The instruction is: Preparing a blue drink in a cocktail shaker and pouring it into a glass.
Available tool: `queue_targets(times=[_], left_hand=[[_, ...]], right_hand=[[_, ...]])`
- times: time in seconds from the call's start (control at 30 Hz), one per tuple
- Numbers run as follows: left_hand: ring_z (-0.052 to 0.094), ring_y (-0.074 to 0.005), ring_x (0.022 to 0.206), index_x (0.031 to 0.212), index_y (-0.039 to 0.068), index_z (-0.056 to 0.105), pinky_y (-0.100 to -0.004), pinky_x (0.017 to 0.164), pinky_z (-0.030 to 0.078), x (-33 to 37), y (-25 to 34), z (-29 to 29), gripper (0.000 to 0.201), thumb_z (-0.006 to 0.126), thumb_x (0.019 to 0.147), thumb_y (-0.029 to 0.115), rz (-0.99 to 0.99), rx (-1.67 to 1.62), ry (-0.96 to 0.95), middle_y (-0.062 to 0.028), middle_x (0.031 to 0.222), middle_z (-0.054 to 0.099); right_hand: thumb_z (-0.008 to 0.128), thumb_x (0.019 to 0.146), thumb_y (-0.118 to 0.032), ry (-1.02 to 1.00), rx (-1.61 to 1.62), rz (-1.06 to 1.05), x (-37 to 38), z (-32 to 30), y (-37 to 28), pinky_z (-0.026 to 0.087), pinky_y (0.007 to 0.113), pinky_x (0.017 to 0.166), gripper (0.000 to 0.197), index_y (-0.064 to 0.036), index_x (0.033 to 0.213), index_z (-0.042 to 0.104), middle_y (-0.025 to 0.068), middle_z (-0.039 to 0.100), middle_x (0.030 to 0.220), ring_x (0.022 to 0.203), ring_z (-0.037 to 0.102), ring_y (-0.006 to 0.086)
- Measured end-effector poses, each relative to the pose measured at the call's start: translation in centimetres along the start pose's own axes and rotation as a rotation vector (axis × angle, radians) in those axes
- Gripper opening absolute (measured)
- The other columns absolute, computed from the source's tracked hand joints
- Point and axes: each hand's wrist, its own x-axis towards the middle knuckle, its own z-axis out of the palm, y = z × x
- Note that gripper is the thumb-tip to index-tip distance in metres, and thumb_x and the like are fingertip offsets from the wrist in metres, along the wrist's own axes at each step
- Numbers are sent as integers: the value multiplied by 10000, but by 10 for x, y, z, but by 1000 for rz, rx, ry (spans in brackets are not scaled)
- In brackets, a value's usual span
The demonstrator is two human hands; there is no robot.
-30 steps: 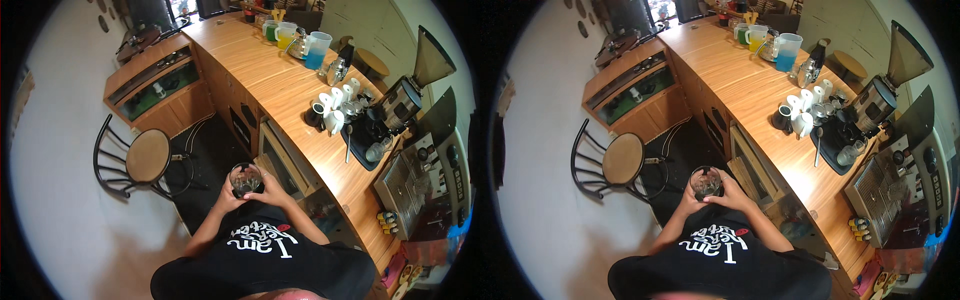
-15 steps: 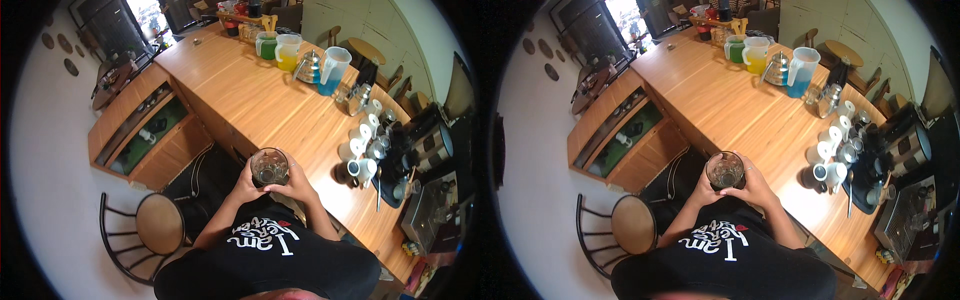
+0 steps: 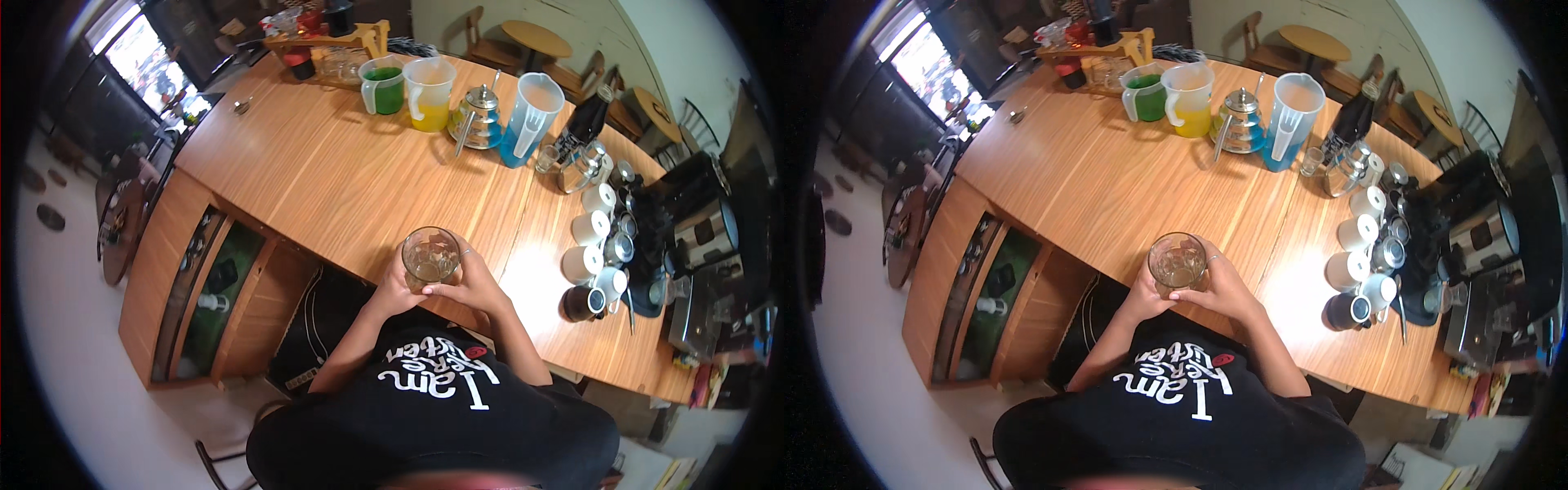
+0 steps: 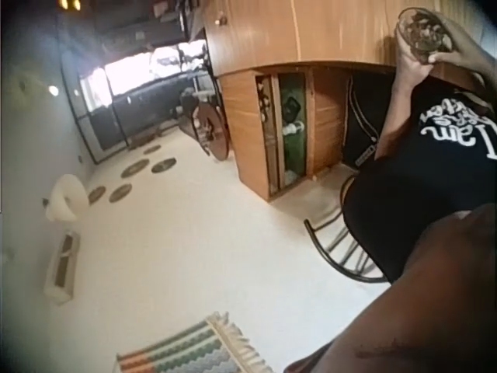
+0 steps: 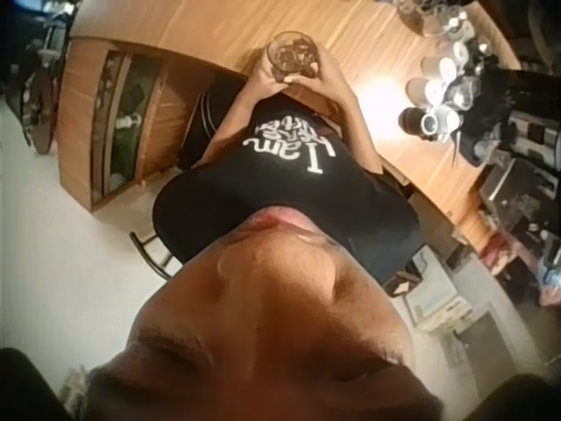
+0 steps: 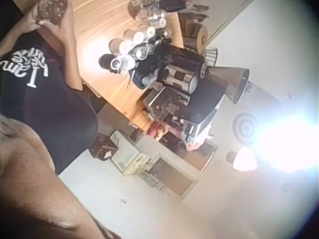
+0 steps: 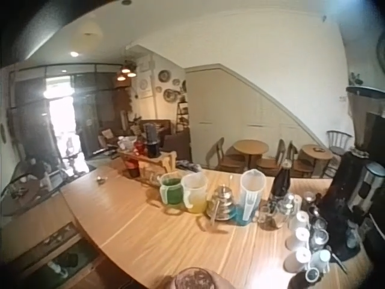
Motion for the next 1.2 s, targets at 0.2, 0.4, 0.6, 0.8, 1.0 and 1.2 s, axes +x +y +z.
queue_targets(times=[0.2, 0.4, 0.6, 0.8, 1.0, 1.2], left_hand=[[462, -244, 1381, 1529, 18, 273, -391, 1139, 396, 38, -23, -44, 1012, 882, 723, 80, 0, -33, -167, -156, 1482, 444], [463, -252, 1371, 1526, 27, 293, -375, 1145, 382, 67, -48, -77, 992, 850, 706, 15, -63, -73, -223, -146, 1479, 437], [450, -368, 1348, 1511, 31, 305, -436, 1100, 433, 93, -47, -90, 972, 833, 695, 53, 86, 119, -203, -207, 1417, 428], [460, -364, 1330, 1542, 39, 258, -446, 1101, 419, 94, -53, -86, 1003, 825, 714, 59, 14, -157, -77, -204, 1414, 432], [472, -351, 1321, 1533, 28, 268, -437, 1077, 432, 104, -51, -94, 994, 856, 736, 107, 62, 89, -171, -203, 1401, 441], [489, -346, 1302, 1508, 22, 300, -433, 1079, 428, 102, -43, -86, 997, 893, 715, 132, 24, 69, -158, -196, 1380, 453]], right_hand=[[939, 671, -342, 142, -10, 41, 29, 28, 8, 424, 410, 1102, 1063, 71, 1462, 361, 254, 549, 1365, 1309, 536, 361], [919, 712, -324, 257, -55, 68, 60, 52, 6, 426, 402, 1095, 1033, 67, 1476, 344, 248, 542, 1377, 1302, 543, 358], [917, 717, -284, 390, -11, 107, 82, 63, 6, 437, 390, 1085, 1002, 67, 1466, 352, 232, 549, 1371, 1295, 551, 313], [926, 703, -271, 567, 32, 110, 95, 81, 10, 465, 394, 1041, 924, 57, 1399, 415, 200, 582, 1284, 1217, 584, 301], [926, 696, -306, 601, -49, 121, 88, 84, 24, 481, 393, 999, 895, 44, 1363, 444, 193, 568, 1237, 1178, 581, 307], [817, 829, -201, 552, -131, 44, 68, 60, 39, 499, 382, 946, 641, -11, 1345, 489, 169, 552, 1230, 1148, 572, 295]])
